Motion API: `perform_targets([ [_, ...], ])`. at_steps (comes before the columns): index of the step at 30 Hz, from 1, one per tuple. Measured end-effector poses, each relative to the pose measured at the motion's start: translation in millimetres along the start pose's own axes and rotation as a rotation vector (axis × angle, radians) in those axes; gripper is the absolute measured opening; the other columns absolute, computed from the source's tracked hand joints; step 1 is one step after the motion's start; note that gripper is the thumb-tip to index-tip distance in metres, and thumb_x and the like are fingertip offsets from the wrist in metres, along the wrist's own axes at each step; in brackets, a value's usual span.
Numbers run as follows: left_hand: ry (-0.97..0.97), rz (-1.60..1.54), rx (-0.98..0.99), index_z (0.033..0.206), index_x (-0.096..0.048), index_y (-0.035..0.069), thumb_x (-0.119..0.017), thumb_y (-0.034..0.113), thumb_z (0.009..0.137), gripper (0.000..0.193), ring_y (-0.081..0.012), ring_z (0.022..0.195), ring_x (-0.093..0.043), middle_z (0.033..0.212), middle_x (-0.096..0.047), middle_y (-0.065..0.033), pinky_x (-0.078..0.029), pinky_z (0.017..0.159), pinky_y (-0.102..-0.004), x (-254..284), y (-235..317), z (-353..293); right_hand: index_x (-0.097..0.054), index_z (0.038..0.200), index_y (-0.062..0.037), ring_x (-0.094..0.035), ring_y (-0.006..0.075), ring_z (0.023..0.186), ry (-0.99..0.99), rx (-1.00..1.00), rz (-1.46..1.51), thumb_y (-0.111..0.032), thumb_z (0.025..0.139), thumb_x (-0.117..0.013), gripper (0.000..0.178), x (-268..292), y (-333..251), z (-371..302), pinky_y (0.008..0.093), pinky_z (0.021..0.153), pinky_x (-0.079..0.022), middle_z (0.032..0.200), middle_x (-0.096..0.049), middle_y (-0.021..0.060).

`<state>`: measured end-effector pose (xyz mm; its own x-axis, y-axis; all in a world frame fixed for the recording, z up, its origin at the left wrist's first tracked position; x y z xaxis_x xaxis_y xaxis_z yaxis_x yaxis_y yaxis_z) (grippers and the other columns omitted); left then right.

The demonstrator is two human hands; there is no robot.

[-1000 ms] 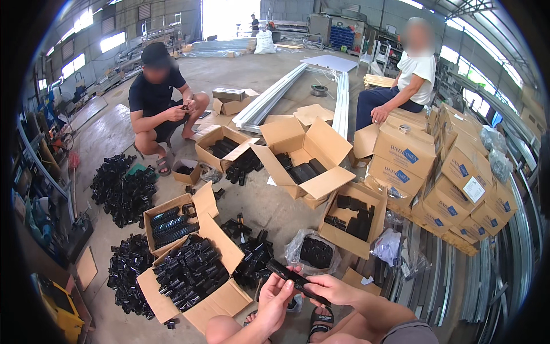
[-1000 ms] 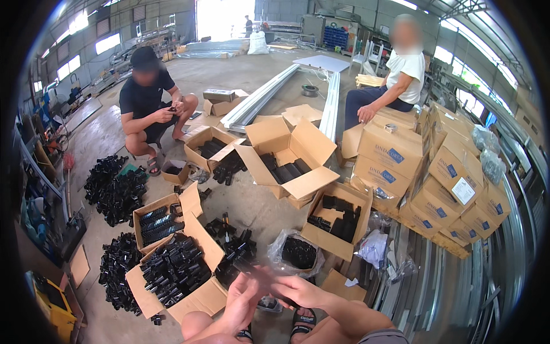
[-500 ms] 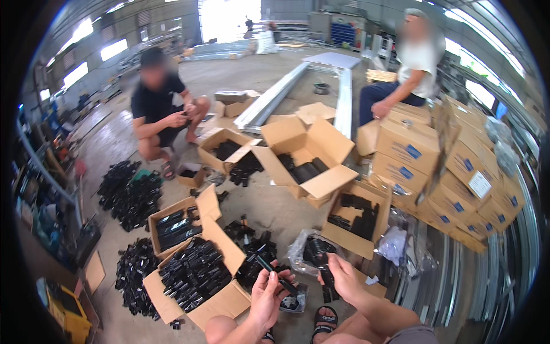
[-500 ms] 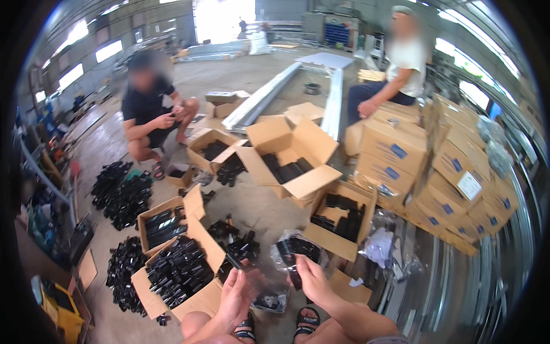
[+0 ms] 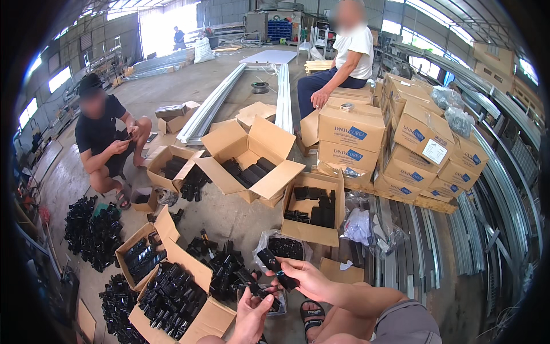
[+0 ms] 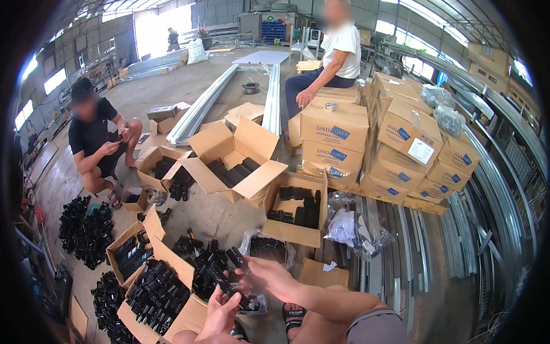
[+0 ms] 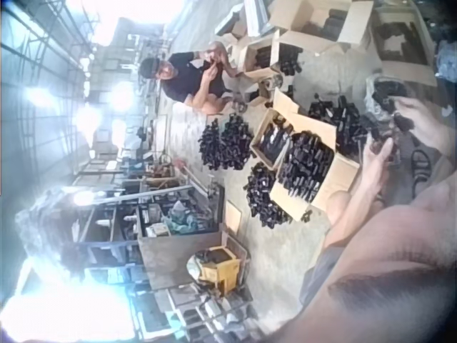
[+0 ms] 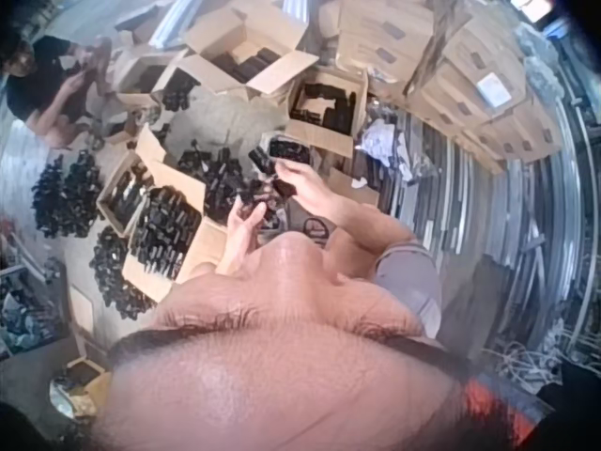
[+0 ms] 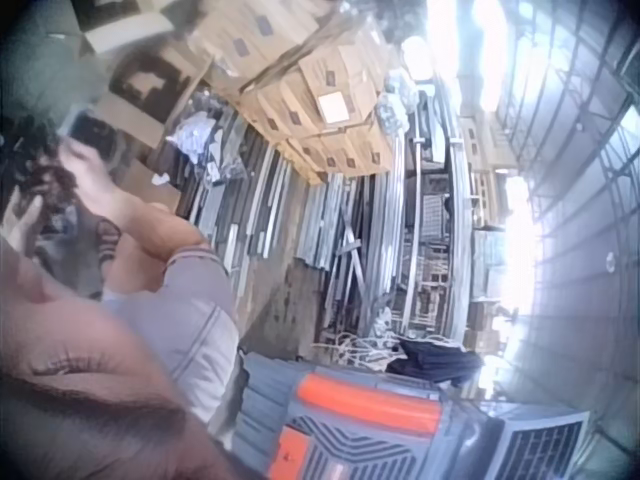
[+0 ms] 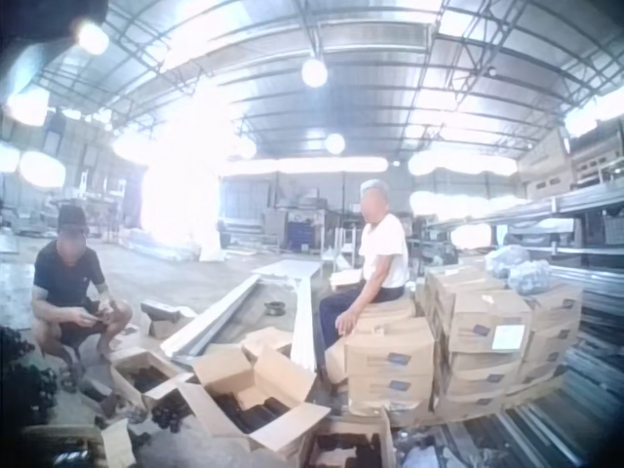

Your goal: The person sits on the floor in a warehouse and repeatedly picks up small black plastic components from a cardboard box. They inspect the parts, sometimes peeling off a protective film or sticker, and then place them into a clear plastic bag or back into the box.

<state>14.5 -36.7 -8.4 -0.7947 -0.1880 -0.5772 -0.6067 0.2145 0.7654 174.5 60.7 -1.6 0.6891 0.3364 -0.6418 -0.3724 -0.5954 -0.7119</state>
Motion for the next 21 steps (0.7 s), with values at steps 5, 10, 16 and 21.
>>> perform_targets([
  [5, 0.112, -0.094, -0.009, 0.148, -0.037, 0.009, -0.058, 0.007, 0.101, 0.052, -0.0206, 0.095, -0.063, 0.105, -0.062, -0.0085, -0.056, 0.091, -0.0417, 12, -4, 3, -0.044, 0.147, -0.0002, -0.059, 0.0163, 0.112, 0.041, -0.007, -0.124, -0.014, 0.103, -0.057, 0.048, -6, 4, -1, 0.0313, 0.095, -0.05, 0.129, -0.061, 0.0093],
  [10, 0.094, -0.141, 0.05, 0.139, -0.044, 0.006, -0.054, -0.001, 0.099, 0.042, -0.0199, 0.096, -0.061, 0.106, -0.06, -0.0084, -0.056, 0.091, -0.042, 4, 0, 2, -0.046, 0.145, 0.0021, -0.064, 0.0174, 0.111, 0.056, -0.021, -0.259, -0.008, 0.099, -0.063, 0.05, -4, 15, 1, 0.029, 0.097, -0.05, 0.125, -0.063, 0.0102],
  [16, -0.04, 0.126, -0.072, 0.135, -0.044, -0.003, -0.062, -0.012, 0.089, 0.05, -0.0201, 0.106, -0.063, 0.118, -0.062, -0.0138, -0.052, 0.096, -0.0323, 2, -2, 4, -0.049, 0.139, 0.0067, -0.061, 0.0137, 0.112, 0.131, -0.009, -0.344, -0.018, 0.097, -0.066, 0.051, 3, 14, 2, 0.0285, 0.095, -0.048, 0.123, -0.064, 0.0114],
  [21, 0.007, 0.223, -0.09, 0.138, -0.046, -0.004, -0.073, -0.009, 0.084, 0.061, -0.015, 0.104, -0.064, 0.116, -0.065, -0.0108, -0.052, 0.094, -0.0268, 2, -5, 4, -0.052, 0.136, 0.0038, -0.062, 0.014, 0.112, 0.162, 0.04, -0.428, -0.017, 0.098, -0.065, 0.045, 3, 15, 2, 0.0277, 0.091, -0.051, 0.124, -0.064, 0.0109],
])
Point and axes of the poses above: each hand's wrist, its own z-axis towards the middle knuckle, its own x-axis out of the back of the hand, y = z × x, the point moved 2 cm from there along z, towards the middle knuckle
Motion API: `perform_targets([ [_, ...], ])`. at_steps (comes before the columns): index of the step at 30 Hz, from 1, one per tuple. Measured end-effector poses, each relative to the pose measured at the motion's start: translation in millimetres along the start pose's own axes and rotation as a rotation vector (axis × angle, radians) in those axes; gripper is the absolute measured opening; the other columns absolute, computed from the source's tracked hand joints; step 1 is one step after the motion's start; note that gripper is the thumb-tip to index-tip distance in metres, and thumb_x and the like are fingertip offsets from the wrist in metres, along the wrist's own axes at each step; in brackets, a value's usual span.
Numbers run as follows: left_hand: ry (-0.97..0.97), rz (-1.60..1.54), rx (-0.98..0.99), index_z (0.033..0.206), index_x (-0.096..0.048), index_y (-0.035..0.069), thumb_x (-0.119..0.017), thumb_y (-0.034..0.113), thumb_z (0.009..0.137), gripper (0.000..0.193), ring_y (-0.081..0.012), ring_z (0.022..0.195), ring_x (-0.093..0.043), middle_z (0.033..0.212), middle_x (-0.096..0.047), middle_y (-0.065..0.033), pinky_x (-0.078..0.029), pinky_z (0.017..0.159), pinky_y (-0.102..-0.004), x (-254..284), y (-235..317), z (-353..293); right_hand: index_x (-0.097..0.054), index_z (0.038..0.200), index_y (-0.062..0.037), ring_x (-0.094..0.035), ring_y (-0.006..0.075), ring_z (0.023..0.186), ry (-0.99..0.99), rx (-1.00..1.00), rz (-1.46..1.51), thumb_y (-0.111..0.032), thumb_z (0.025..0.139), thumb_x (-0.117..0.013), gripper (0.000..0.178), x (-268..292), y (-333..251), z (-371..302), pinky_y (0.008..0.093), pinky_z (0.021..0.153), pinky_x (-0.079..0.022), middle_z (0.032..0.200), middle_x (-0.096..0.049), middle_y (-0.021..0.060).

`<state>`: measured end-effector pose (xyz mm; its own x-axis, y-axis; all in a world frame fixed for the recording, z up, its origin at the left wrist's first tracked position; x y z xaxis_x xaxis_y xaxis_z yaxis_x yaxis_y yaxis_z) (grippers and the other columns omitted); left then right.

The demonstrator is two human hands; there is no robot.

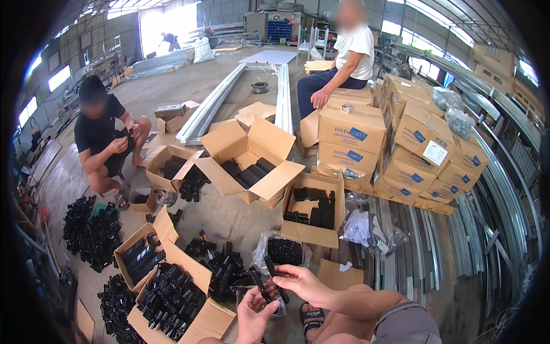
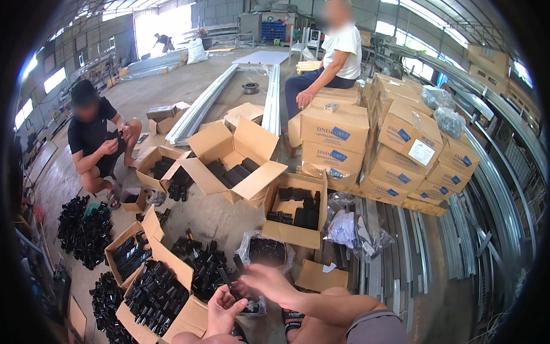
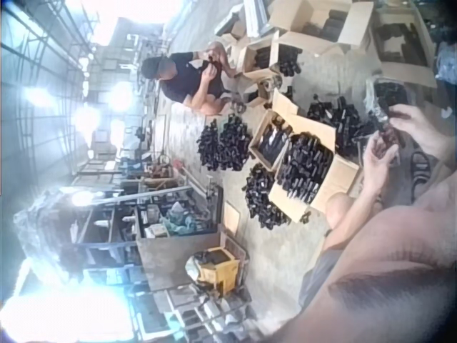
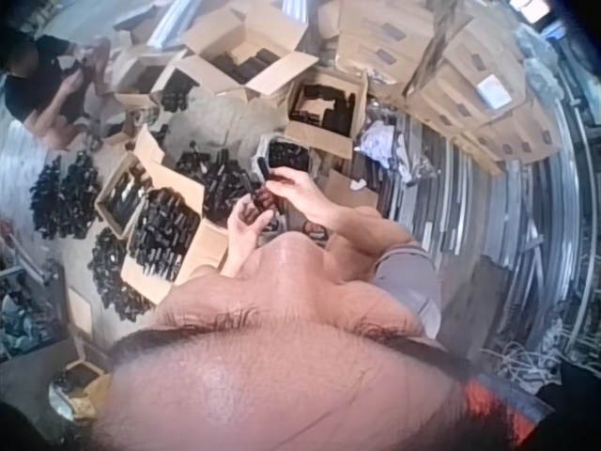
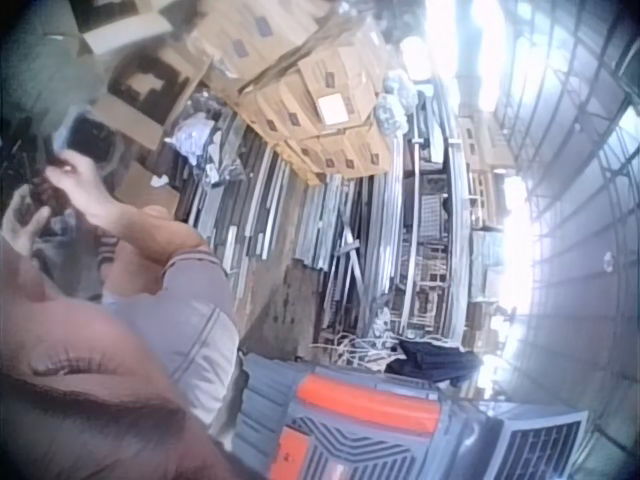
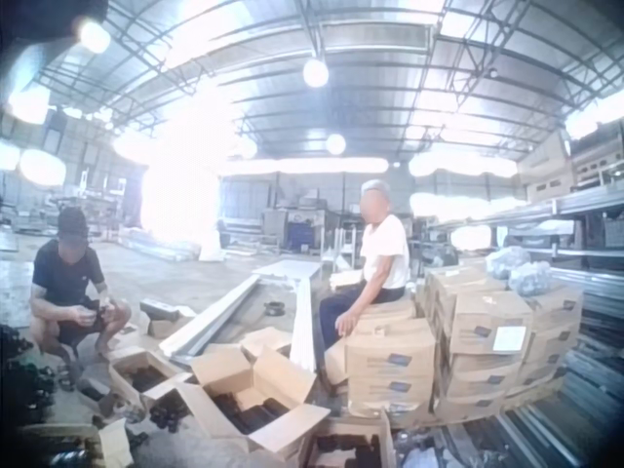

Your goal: The person sits on the floor in a warehouse and repeatedly picks up small black plastic components from a cardboard box. They inspect the parts, sometimes peeling off a protective film or sticker, and then place them into a clear plastic bag or back into the box.

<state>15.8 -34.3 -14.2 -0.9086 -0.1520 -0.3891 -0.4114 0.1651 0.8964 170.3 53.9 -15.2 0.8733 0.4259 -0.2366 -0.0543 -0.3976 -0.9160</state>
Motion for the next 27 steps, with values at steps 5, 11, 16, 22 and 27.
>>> perform_targets([
  [5, 0.035, -0.034, 0.07, 0.138, -0.048, 0.001, -0.07, -0.005, 0.089, 0.054, -0.0121, 0.1, -0.064, 0.109, -0.066, -0.0075, -0.053, 0.09, -0.0261, -1, 0, -2, -0.056, 0.133, 0.001, -0.062, 0.0131, 0.111, -0.1, 0.009, 0.056, -0.019, 0.099, -0.064, 0.041, -4, 4, -1, 0.0281, 0.092, -0.05, 0.123, -0.066, 0.0083],
  [11, 0.005, -0.131, 0.058, 0.147, -0.043, 0.003, -0.068, -0.006, 0.091, 0.062, -0.0089, 0.099, -0.063, 0.11, -0.067, -0.0059, -0.052, 0.082, -0.0233, 1, -20, 3, -0.058, 0.131, 0.0005, -0.061, 0.0136, 0.111, -0.04, 0.057, -0.097, -0.023, 0.099, -0.065, 0.04, -7, 6, -4, 0.0299, 0.095, -0.048, 0.122, -0.067, 0.007],
  [16, 0.004, -0.164, 0.108, 0.148, -0.043, 0.002, -0.069, -0.005, 0.09, 0.064, -0.0074, 0.094, -0.064, 0.107, -0.069, -0.0053, -0.052, 0.079, -0.0217, -7, -17, 1, -0.058, 0.13, 0.0011, -0.061, 0.0152, 0.112, 0.016, 0.066, -0.168, -0.026, 0.096, -0.068, 0.044, -10, 12, -3, 0.031, 0.096, -0.048, 0.12, -0.067, 0.0091],
  [22, 0.029, -0.146, 0.117, 0.148, -0.042, -0.002, -0.069, -0.006, 0.09, 0.065, -0.0082, 0.096, -0.064, 0.11, -0.07, -0.007, -0.052, 0.08, -0.021, -10, -17, 1, -0.055, 0.134, 0.0032, -0.058, 0.0124, 0.109, -0.003, 0.069, -0.13, -0.017, 0.097, -0.068, 0.044, -9, 17, -1, 0.0282, 0.096, -0.047, 0.117, -0.063, 0.0067],
  [27, -0.008, -0.138, 0.112, 0.143, -0.048, -0.005, -0.067, -0.009, 0.089, 0.057, -0.0081, 0.099, -0.064, 0.117, -0.069, -0.0086, -0.053, 0.084, -0.0214, -6, -21, 3, -0.057, 0.129, 0.0025, -0.058, 0.011, 0.106, 0.003, 0.132, -0.154, -0.02, 0.096, -0.069, 0.041, -10, 11, -1, 0.0275, 0.094, -0.047, 0.113, -0.063, 0.005],
])
Point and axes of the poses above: each hand's wrist, its own z-axis towards the middle knuckle, its own x-axis out of the back of the hand, y = z × x, the point moved 2 cm from there along z, towards the middle knuckle
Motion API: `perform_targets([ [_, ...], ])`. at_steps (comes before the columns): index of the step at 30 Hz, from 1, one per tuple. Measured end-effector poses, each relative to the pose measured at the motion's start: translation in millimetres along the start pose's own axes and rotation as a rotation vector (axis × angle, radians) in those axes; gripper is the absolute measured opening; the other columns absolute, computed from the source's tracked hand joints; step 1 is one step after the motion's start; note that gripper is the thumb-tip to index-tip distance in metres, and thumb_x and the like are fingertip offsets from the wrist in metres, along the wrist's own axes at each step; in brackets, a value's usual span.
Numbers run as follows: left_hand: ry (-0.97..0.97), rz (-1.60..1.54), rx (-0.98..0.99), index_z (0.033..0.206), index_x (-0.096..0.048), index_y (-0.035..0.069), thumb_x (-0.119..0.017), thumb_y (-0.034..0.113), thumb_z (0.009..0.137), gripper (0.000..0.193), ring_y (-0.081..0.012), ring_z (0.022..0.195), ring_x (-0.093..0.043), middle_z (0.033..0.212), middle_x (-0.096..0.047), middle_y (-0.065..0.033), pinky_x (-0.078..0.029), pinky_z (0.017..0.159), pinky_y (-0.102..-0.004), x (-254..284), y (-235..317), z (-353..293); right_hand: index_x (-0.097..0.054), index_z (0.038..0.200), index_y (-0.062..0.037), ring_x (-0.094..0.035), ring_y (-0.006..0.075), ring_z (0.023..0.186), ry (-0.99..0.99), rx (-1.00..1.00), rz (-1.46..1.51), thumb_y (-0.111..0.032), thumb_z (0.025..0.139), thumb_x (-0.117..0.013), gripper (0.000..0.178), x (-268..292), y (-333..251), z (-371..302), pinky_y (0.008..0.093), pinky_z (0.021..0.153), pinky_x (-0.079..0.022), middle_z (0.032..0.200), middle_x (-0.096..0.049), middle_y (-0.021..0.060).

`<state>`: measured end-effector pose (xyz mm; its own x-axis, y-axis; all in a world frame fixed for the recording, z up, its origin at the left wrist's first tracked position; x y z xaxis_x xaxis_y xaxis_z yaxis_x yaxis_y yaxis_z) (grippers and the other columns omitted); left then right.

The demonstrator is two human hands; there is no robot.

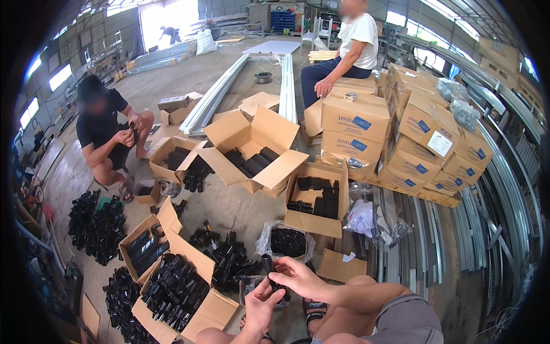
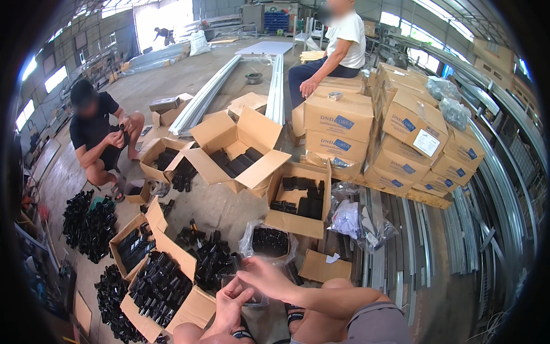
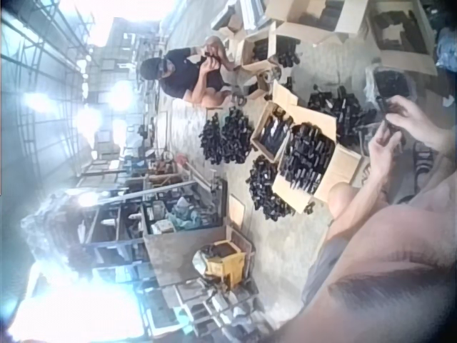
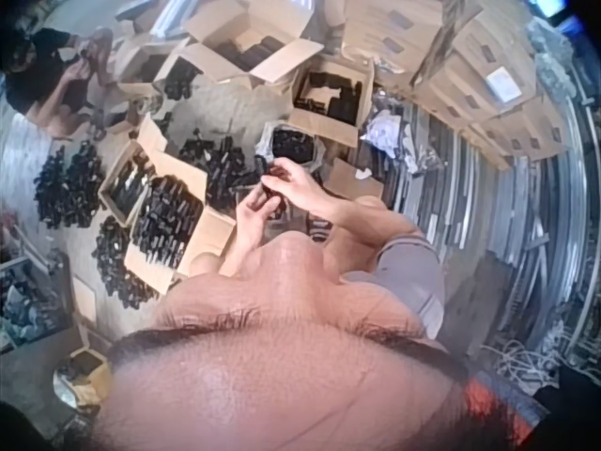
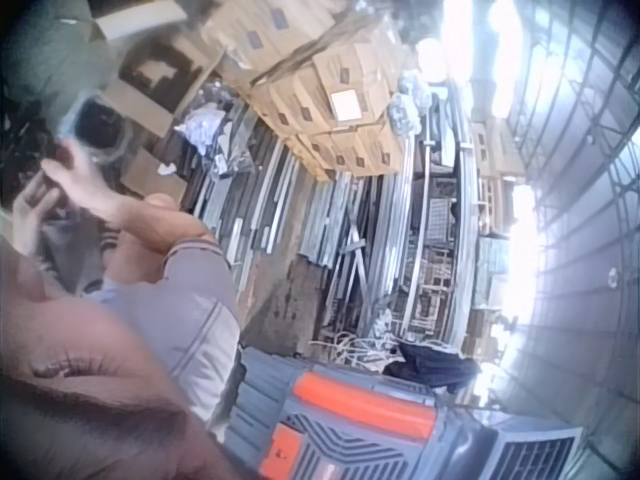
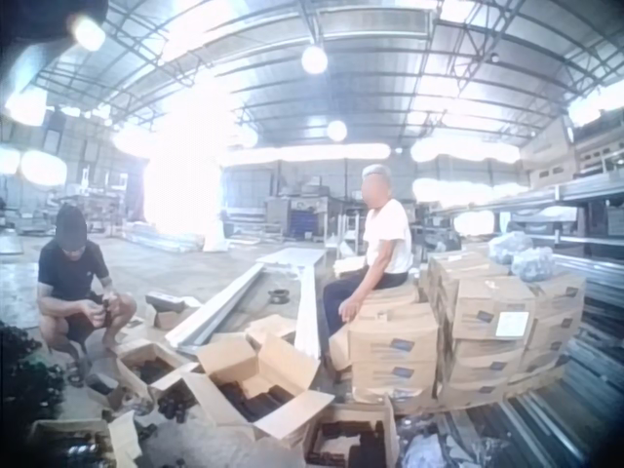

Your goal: The person sits on the floor in a warehouse and repeatedly picks up small black plastic components from a cardboard box. They inspect the parts, sometimes peeling off a protective film or sticker, and then place them into a clear plastic bag or back into the box.

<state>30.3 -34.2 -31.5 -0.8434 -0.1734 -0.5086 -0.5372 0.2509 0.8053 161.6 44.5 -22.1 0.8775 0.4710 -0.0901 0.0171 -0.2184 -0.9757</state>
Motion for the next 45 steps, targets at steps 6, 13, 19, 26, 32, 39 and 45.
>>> perform_targets([
  [6, -0.046, 0.15, 0.041, 0.14, -0.051, -0.006, -0.068, -0.009, 0.089, 0.054, -0.0085, 0.102, -0.063, 0.121, -0.068, -0.0084, -0.053, 0.086, -0.0217, -1, 5, -5, -0.064, 0.118, -0.0026, -0.06, 0.0074, 0.091, -0.159, 0.022, -0.108, -0.02, 0.096, -0.07, 0.029, 15, -10, 5, 0.0257, 0.084, -0.049, 0.1, -0.066, -0.001],
  [13, -0.075, 0.014, 0.083, 0.136, -0.056, -0.004, -0.07, -0.005, 0.09, 0.048, -0.0079, 0.1, -0.064, 0.118, -0.069, -0.0074, -0.053, 0.087, -0.0219, 1, -1, 0, -0.063, 0.117, 0.0008, -0.064, 0.0094, 0.095, -0.155, -0.026, -0.008, -0.019, 0.097, -0.069, 0.029, 26, -7, 10, 0.0262, 0.085, -0.05, 0.1, -0.067, 0.0016],
  [19, -0.109, 0.15, 0.115, 0.133, -0.057, -0.004, -0.072, -0.002, 0.09, 0.046, -0.0067, 0.094, -0.064, 0.11, -0.07, -0.0059, -0.053, 0.084, -0.0216, 2, -2, -3, -0.063, 0.107, 0.0034, -0.061, 0.0131, 0.09, -0.043, 0.083, -0.23, -0.036, 0.093, -0.071, 0.043, 21, -2, 5, 0.0321, 0.08, -0.05, 0.095, -0.069, 0.0101],
  [26, -0.069, 0.511, 0.049, 0.127, -0.06, -0.007, -0.078, 0.006, 0.087, 0.046, -0.0083, 0.094, -0.065, 0.107, -0.072, -0.0074, -0.054, 0.081, -0.023, 15, -4, -2, -0.064, 0.097, 0.0034, -0.058, 0.0161, 0.081, -0.125, 0.077, -0.313, -0.038, 0.092, -0.071, 0.043, 23, -5, 7, 0.0347, 0.074, -0.049, 0.089, -0.068, 0.0129],
  [32, -0.044, 0.493, 0.015, 0.119, -0.064, -0.009, -0.08, 0.008, 0.085, 0.041, -0.0098, 0.097, -0.067, 0.101, -0.073, -0.0079, -0.054, 0.084, -0.0243, 11, 3, -1, -0.063, 0.096, 0.003, -0.059, 0.0164, 0.08, -0.12, 0.126, -0.256, -0.035, 0.092, -0.07, 0.039, 26, 4, 8, 0.0354, 0.072, -0.048, 0.086, -0.067, 0.0128],
  [39, -0.105, 0.517, 0.069, 0.115, -0.065, -0.006, -0.078, 0.004, 0.087, 0.033, -0.0063, 0.087, -0.063, 0.097, -0.069, -0.0006, -0.053, 0.081, -0.0221, 2, 19, -6, -0.062, 0.096, 0.0038, -0.059, 0.0171, 0.079, -0.111, 0.132, -0.243, -0.035, 0.093, -0.069, 0.039, 22, -4, 6, 0.0358, 0.072, -0.048, 0.086, -0.067, 0.0133],
  [45, -0.173, 0.287, 0.075, 0.124, -0.06, -0.004, -0.074, -0.001, 0.089, 0.038, -0.0073, 0.098, -0.062, 0.109, -0.067, -0.0037, -0.052, 0.088, -0.023, 5, 5, -6, -0.066, 0.106, 0.0018, -0.056, 0.005, 0.084, -0.086, 0.068, -0.333, -0.022, 0.096, -0.071, 0.026, 20, -11, 2, 0.0252, 0.075, -0.049, 0.09, -0.065, -0.0005],
])
Point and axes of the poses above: each hand's wrist, its own z-axis towards the middle knuckle, its own x-axis out of the back of the hand, y = z × x, the point moved 2 cm from there along z, towards the middle knuckle
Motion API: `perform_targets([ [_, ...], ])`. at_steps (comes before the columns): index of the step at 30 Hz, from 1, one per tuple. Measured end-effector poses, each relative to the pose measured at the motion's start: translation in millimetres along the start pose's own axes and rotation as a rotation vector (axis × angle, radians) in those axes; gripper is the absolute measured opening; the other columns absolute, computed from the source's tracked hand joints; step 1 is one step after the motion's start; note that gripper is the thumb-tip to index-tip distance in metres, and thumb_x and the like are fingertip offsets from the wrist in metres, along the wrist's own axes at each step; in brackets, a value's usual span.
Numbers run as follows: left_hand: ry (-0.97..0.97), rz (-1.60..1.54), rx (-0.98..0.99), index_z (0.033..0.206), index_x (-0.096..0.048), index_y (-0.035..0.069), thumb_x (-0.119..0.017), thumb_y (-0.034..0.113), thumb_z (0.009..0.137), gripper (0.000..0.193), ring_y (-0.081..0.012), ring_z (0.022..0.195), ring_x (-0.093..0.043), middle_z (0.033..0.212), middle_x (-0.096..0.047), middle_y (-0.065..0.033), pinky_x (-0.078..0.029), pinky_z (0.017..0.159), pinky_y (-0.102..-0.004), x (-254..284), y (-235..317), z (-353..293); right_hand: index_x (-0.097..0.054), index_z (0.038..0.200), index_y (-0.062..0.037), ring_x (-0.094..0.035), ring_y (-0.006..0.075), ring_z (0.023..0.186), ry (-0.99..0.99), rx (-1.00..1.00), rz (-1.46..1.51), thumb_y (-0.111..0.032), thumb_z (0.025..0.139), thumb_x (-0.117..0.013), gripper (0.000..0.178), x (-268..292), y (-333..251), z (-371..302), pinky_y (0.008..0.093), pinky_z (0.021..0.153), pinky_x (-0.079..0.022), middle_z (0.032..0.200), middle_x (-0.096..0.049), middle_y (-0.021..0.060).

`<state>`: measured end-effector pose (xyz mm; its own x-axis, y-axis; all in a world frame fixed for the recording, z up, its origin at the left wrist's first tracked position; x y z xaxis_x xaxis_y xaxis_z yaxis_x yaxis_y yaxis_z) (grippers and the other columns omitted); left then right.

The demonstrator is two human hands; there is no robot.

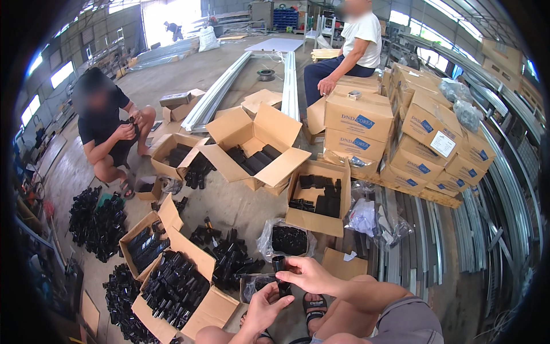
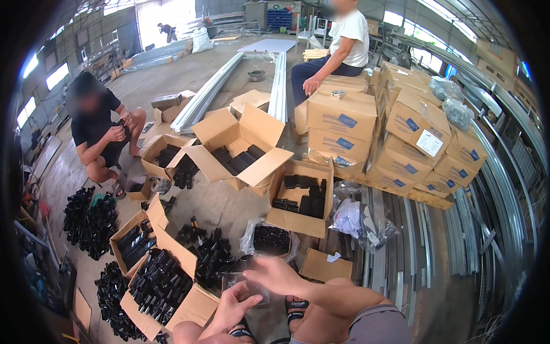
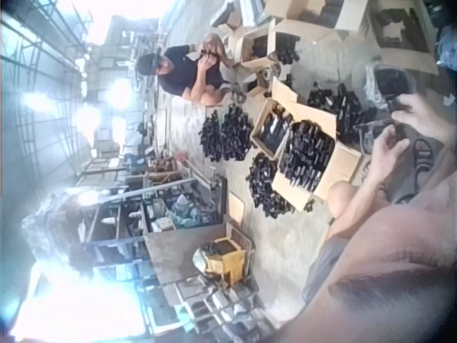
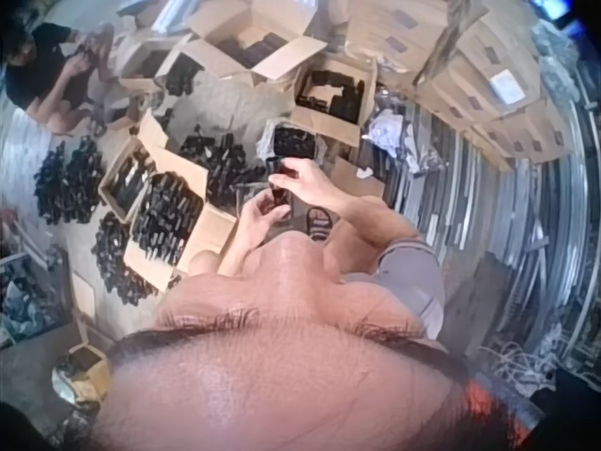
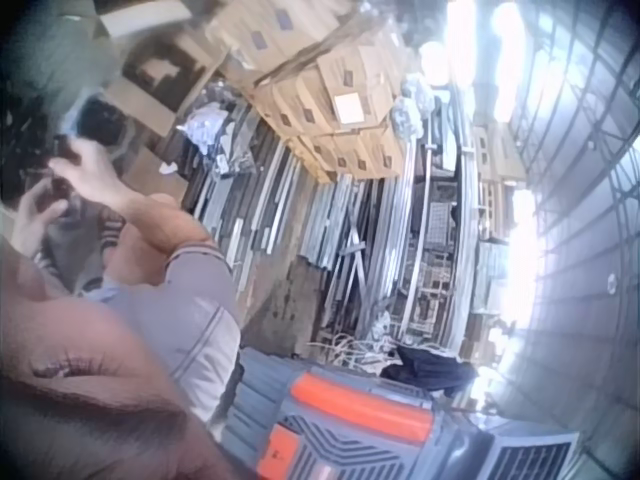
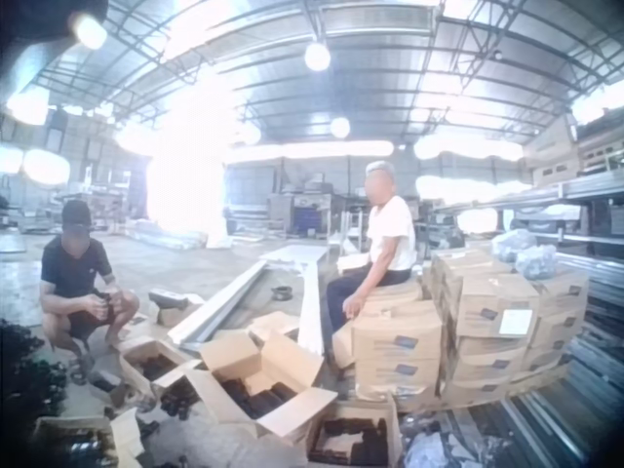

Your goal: The person sits on the floor in a warehouse and repeatedly picks up small black plastic components from a cardboard box. They inspect the parts, sometimes peeling off a protective film or sticker, and then place them into a clear plastic bag or back into the box.

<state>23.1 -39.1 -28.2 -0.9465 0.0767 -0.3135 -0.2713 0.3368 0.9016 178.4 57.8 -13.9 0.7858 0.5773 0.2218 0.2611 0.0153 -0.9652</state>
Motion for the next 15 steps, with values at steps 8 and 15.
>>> perform_targets([
  [8, -0.014, 0.035, -0.003, 0.127, -0.059, -0.004, -0.072, -0.004, 0.088, 0.041, -0.0086, 0.102, -0.062, 0.111, -0.067, -0.0046, -0.052, 0.091, -0.0247, 3, -7, 6, -0.062, 0.123, -0.0011, -0.058, 0.0067, 0.085, 0.002, 0.052, 0.068, -0.022, 0.095, -0.071, 0.036, 3, -8, -2, 0.0267, 0.074, -0.05, 0.096, -0.065, 0.0027],
  [15, -0.029, -0.031, 0.023, 0.129, -0.058, -0.004, -0.074, -0.001, 0.087, 0.045, -0.0106, 0.107, -0.061, 0.115, -0.067, -0.0049, -0.05, 0.095, -0.0259, 4, -10, 5, -0.066, 0.127, -0.0077, -0.067, 0.0237, 0.092, 0.077, 0.385, -0.165, -0.014, 0.09, -0.073, 0.038, 7, -39, -2, 0.033, 0.082, -0.053, 0.107, -0.067, 0.0117],
])
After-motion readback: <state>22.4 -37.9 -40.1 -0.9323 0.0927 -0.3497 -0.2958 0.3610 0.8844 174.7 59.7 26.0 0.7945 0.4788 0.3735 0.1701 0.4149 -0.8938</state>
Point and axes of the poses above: each hand's wrist, its own z-axis towards the middle knuckle, its own x-axis out of the back of the hand, y = z × x, the point moved 2 cm from there along z, towards the middle knuckle
